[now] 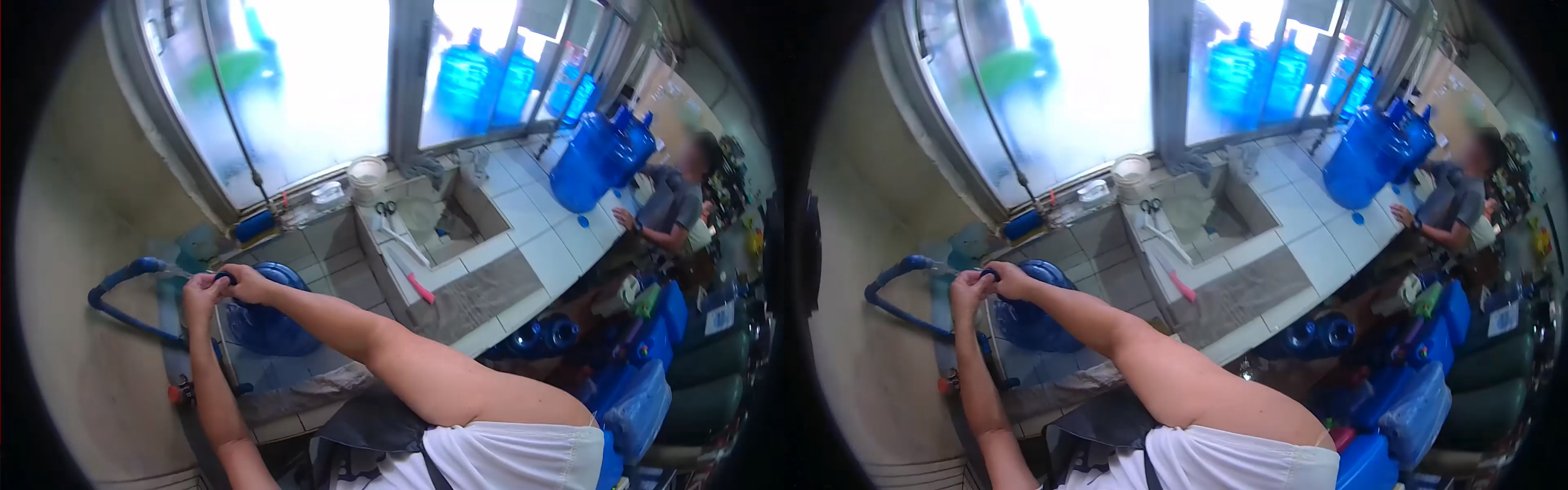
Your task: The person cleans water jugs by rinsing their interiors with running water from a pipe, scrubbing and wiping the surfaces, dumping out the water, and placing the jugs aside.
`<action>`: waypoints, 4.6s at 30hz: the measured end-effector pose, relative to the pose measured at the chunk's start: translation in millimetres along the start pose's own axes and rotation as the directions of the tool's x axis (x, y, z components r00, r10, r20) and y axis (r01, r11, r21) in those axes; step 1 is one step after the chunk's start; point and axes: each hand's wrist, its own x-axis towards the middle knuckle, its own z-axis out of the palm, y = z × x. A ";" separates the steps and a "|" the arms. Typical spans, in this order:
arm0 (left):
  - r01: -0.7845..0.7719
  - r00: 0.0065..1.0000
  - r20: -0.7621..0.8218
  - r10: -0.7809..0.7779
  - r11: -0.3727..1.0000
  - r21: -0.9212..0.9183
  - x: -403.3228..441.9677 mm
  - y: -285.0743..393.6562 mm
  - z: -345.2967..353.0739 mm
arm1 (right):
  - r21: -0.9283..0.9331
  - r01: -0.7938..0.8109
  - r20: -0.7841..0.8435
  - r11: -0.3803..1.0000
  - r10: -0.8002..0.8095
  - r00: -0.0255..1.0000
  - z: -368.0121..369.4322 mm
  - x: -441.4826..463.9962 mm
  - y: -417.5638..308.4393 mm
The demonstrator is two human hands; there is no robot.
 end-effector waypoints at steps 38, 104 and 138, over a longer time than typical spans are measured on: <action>-0.324 0.921 0.322 0.220 0.890 0.320 2.2 15.2 -14.9 | -0.701 -0.238 0.309 0.672 0.587 0.748 -164.0 -239.4 50.1; -0.149 0.916 -0.326 0.232 0.954 0.260 4.2 -47.8 21.5 | -0.724 -0.371 0.164 0.582 0.667 0.727 -170.4 -300.9 113.5; -0.333 0.797 -0.259 0.545 0.756 0.563 -38.3 102.0 86.2 | 0.445 -0.863 0.050 0.240 0.955 0.292 -155.5 -220.2 69.1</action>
